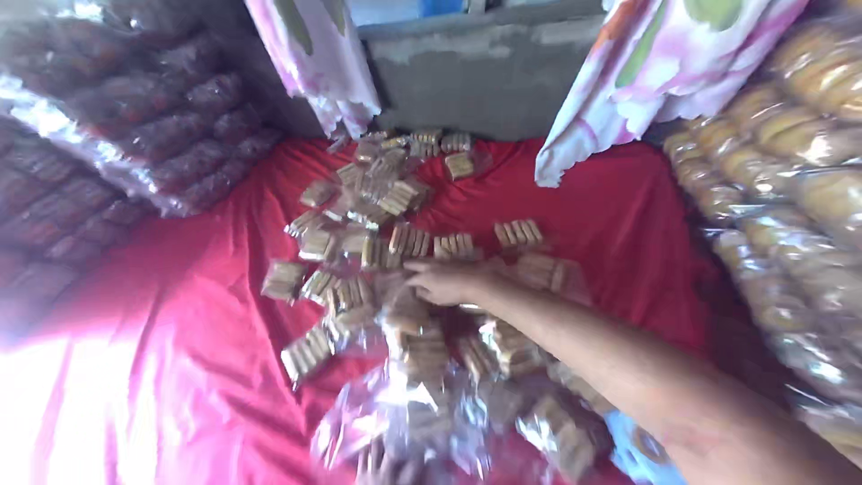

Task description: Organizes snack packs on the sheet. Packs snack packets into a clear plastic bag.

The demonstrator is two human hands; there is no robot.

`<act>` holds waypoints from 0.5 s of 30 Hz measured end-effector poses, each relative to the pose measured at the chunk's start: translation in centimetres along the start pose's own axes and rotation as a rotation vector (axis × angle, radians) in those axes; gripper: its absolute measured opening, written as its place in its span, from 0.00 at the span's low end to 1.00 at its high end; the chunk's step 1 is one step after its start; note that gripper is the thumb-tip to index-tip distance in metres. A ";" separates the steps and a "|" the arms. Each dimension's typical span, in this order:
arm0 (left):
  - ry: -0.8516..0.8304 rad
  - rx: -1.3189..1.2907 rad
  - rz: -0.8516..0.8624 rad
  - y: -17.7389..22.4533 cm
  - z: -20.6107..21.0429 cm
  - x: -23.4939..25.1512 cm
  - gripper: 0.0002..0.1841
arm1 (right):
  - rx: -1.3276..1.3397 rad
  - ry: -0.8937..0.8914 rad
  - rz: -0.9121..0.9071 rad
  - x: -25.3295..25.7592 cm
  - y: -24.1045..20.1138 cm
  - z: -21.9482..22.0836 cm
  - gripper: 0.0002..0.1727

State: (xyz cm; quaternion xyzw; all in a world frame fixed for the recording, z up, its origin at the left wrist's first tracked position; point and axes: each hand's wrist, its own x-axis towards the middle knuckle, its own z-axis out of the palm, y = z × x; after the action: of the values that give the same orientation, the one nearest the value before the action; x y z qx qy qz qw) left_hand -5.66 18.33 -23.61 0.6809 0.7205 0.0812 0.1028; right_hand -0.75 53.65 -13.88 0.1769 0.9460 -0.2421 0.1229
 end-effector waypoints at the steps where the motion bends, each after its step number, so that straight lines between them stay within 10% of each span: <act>1: 0.003 -0.016 -0.010 0.2 -0.2 0.1 0.20 | -0.056 0.057 0.006 -1.6 -3.2 0.3 0.22; 5: 0.039 -0.270 0.100 -0.2 -1.0 -1.1 0.16 | 0.133 0.367 -0.204 -8.6 -14.2 4.4 0.19; 8: -0.391 -0.494 0.129 0.3 -6.1 -7.4 0.13 | 0.300 0.158 -0.354 -16.4 -18.7 11.9 0.19; 10: -0.627 -0.368 -0.188 -1.5 -10.6 -12.6 0.17 | 0.245 -0.072 -0.291 -21.2 -19.1 17.5 0.19; 15: 0.314 0.048 -0.577 -15.5 -17.7 -18.4 0.21 | 0.198 0.165 0.015 -25.2 -18.6 25.2 0.13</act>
State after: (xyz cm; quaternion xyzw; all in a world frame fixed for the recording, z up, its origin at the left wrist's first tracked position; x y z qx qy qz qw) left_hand -24.20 -0.58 -9.82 0.4303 0.8924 0.1358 -0.0066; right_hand 18.50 18.81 -19.67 0.2146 0.9231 -0.3179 0.0284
